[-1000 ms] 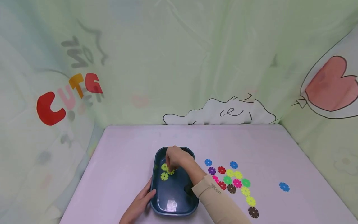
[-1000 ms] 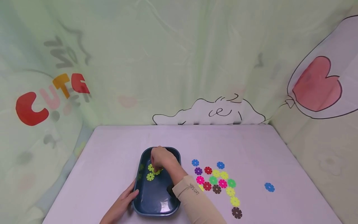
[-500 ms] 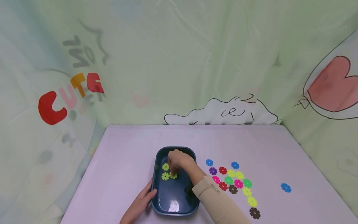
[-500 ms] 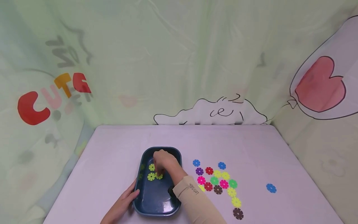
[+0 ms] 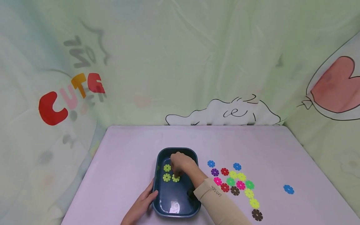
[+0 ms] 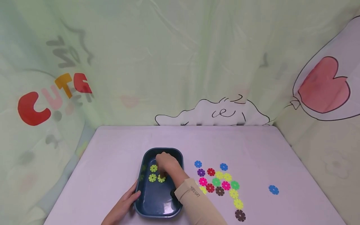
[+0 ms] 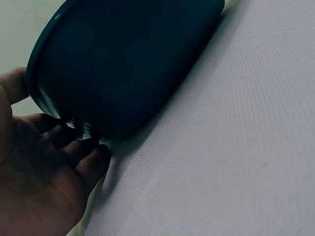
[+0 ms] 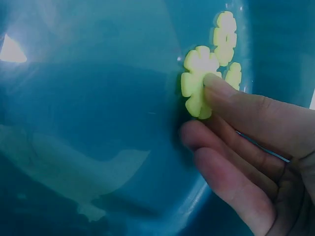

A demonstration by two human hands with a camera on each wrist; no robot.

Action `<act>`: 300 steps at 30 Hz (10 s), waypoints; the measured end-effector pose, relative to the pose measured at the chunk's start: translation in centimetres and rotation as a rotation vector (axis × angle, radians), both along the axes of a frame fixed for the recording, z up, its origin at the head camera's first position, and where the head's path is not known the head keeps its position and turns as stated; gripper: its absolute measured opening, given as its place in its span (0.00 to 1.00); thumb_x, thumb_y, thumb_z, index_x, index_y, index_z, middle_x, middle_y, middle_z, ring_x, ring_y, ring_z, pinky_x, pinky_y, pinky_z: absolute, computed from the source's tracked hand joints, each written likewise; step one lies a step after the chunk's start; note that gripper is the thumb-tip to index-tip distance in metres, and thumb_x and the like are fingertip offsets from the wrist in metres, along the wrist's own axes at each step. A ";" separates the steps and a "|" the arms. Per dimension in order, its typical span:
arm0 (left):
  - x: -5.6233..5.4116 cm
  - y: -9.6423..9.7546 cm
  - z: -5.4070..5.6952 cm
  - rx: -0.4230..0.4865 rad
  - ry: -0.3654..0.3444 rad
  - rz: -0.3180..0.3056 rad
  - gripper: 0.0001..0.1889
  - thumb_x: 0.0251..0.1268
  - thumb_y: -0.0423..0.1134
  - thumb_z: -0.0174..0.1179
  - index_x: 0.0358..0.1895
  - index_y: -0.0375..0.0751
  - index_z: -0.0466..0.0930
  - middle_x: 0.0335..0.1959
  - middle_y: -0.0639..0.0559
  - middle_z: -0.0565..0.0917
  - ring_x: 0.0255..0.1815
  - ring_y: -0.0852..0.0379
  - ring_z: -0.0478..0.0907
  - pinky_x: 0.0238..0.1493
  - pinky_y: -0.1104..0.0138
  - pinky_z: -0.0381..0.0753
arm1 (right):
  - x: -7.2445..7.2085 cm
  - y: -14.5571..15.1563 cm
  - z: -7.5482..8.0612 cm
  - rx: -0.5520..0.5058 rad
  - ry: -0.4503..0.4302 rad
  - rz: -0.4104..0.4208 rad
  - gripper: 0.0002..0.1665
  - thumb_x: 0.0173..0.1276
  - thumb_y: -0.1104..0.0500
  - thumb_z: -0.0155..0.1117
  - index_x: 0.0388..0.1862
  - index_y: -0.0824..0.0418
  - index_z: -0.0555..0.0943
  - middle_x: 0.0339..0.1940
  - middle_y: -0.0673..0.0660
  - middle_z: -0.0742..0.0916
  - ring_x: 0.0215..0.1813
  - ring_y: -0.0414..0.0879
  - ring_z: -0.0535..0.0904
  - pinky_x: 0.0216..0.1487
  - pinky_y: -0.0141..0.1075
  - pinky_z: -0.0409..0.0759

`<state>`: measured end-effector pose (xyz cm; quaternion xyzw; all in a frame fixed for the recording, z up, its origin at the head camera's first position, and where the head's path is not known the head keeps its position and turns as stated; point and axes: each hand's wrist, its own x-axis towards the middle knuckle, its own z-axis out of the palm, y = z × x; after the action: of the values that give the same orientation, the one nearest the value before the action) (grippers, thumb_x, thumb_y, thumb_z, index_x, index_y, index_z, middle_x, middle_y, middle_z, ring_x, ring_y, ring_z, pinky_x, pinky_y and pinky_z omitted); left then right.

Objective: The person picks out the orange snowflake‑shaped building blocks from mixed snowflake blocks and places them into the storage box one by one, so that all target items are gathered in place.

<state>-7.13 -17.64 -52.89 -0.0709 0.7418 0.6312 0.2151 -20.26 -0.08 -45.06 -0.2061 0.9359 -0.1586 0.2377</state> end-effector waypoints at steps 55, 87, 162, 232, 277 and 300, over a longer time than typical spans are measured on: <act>0.2 0.3 0.2 -0.048 -0.052 0.039 0.44 0.66 0.67 0.48 0.78 0.49 0.47 0.80 0.39 0.45 0.79 0.31 0.39 0.72 0.35 0.50 | 2.3 9.6 6.2 -0.071 0.248 -0.149 0.07 0.49 0.64 0.80 0.26 0.60 0.87 0.25 0.53 0.86 0.27 0.44 0.77 0.32 0.35 0.84; 0.3 0.1 0.6 -0.011 -0.048 0.008 0.43 0.69 0.64 0.47 0.79 0.44 0.44 0.80 0.39 0.43 0.79 0.32 0.37 0.74 0.39 0.49 | 5.6 11.9 4.1 -0.033 0.211 -0.208 0.12 0.46 0.65 0.81 0.31 0.62 0.88 0.26 0.54 0.86 0.28 0.44 0.78 0.32 0.34 0.85; 0.4 0.2 0.5 -0.021 -0.013 -0.007 0.42 0.71 0.61 0.48 0.79 0.45 0.44 0.80 0.40 0.43 0.79 0.33 0.38 0.75 0.39 0.50 | 6.0 11.5 -1.4 -0.042 0.231 -0.227 0.10 0.45 0.71 0.78 0.24 0.62 0.85 0.22 0.55 0.85 0.25 0.43 0.75 0.27 0.32 0.84; -0.1 0.1 0.1 -0.003 -0.034 -0.019 0.44 0.69 0.65 0.47 0.79 0.44 0.43 0.80 0.37 0.42 0.79 0.31 0.37 0.74 0.38 0.52 | 4.7 1.1 8.6 -0.059 0.365 0.173 0.07 0.56 0.67 0.73 0.24 0.55 0.86 0.25 0.49 0.86 0.27 0.38 0.75 0.32 0.27 0.81; -0.2 -0.4 -0.1 0.028 -0.025 -0.072 0.42 0.71 0.64 0.45 0.79 0.46 0.42 0.80 0.37 0.42 0.79 0.32 0.39 0.74 0.38 0.53 | 3.1 -2.5 1.3 -0.111 -0.075 0.104 0.07 0.54 0.65 0.76 0.21 0.58 0.86 0.19 0.48 0.85 0.23 0.42 0.84 0.25 0.27 0.83; -0.2 -0.3 0.4 0.017 -0.020 -0.063 0.40 0.72 0.63 0.45 0.79 0.47 0.44 0.80 0.38 0.44 0.79 0.32 0.40 0.73 0.38 0.54 | 3.1 -2.5 0.4 -0.054 -0.024 0.061 0.08 0.53 0.65 0.77 0.21 0.59 0.84 0.19 0.50 0.83 0.21 0.42 0.83 0.22 0.28 0.81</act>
<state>-7.36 -17.95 -52.45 -0.0519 0.7359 0.6297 0.2432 -17.19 -2.58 -44.63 -0.2391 0.9217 -0.1789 0.2478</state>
